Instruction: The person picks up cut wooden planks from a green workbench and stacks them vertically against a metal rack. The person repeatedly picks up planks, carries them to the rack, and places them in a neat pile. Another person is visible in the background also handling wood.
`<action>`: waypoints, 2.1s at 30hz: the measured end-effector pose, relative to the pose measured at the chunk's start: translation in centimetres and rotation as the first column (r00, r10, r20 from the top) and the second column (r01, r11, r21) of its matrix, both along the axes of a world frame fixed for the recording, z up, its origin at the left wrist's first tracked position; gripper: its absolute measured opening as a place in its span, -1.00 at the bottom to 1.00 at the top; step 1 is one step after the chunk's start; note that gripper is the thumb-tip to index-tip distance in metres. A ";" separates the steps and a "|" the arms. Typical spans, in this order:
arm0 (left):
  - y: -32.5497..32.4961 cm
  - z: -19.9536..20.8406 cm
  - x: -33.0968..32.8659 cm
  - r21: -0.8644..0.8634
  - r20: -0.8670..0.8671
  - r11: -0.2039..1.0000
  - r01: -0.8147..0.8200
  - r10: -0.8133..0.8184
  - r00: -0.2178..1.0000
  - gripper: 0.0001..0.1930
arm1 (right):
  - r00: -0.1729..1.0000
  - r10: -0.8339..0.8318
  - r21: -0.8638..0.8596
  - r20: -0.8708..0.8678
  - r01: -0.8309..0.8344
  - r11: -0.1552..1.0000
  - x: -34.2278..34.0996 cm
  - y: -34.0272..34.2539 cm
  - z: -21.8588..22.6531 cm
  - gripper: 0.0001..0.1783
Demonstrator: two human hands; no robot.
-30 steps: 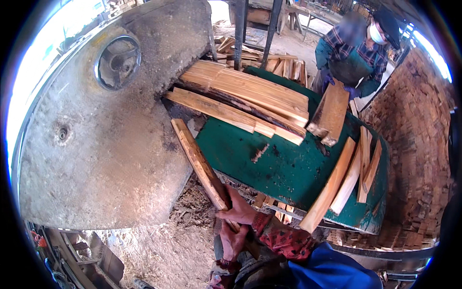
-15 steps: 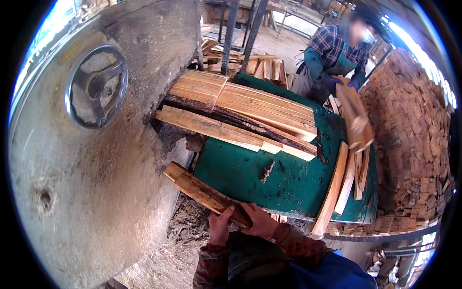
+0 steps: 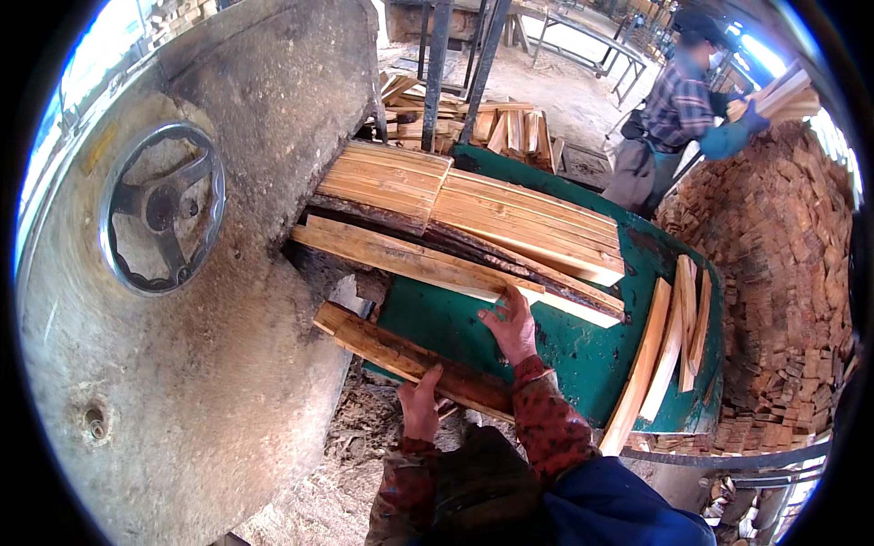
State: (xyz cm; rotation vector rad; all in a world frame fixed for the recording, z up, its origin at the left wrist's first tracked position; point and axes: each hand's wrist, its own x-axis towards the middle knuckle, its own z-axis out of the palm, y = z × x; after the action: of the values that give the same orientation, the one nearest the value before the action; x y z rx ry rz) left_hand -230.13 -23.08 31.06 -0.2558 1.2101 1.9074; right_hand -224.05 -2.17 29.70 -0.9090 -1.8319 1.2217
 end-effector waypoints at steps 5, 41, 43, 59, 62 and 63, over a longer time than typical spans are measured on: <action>0.5 0.2 0.3 -0.021 0.002 0.996 -0.083 0.083 0.997 -0.59 | 0.980 0.022 0.058 0.195 -0.034 0.998 -0.3 0.5 1.5 -0.32; 1.2 -0.5 2.3 -0.107 -0.094 0.974 -0.199 0.189 0.977 -0.48 | 0.553 0.625 0.039 0.552 -0.765 0.643 11.7 -0.5 7.3 -0.20; 1.3 1.3 2.4 -0.123 -0.074 0.972 -0.201 0.193 0.979 -0.47 | 0.522 0.591 0.085 0.616 -0.789 0.608 13.1 -1.5 8.7 -0.19; 2.7 0.6 2.4 -0.205 -0.189 0.930 -0.304 0.267 0.945 -0.45 | 0.758 0.183 0.480 0.627 -0.560 0.675 -0.6 6.2 7.1 -0.49; 2.4 -0.2 2.4 -0.178 -0.228 0.932 -0.317 0.274 0.934 -0.46 | 0.687 0.204 0.393 0.698 -0.605 0.693 -0.3 5.3 6.5 -0.58; 2.3 -0.4 2.3 -0.180 -0.214 0.933 -0.312 0.273 0.938 -0.47 | 0.664 0.235 0.347 0.709 -0.620 0.704 0.4 4.4 6.5 -0.61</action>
State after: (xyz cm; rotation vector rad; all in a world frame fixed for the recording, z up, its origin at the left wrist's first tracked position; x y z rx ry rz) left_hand -227.81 -20.75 30.68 -0.3982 1.5785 2.0943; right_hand -223.69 2.21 36.24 -0.5269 -2.8996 0.5311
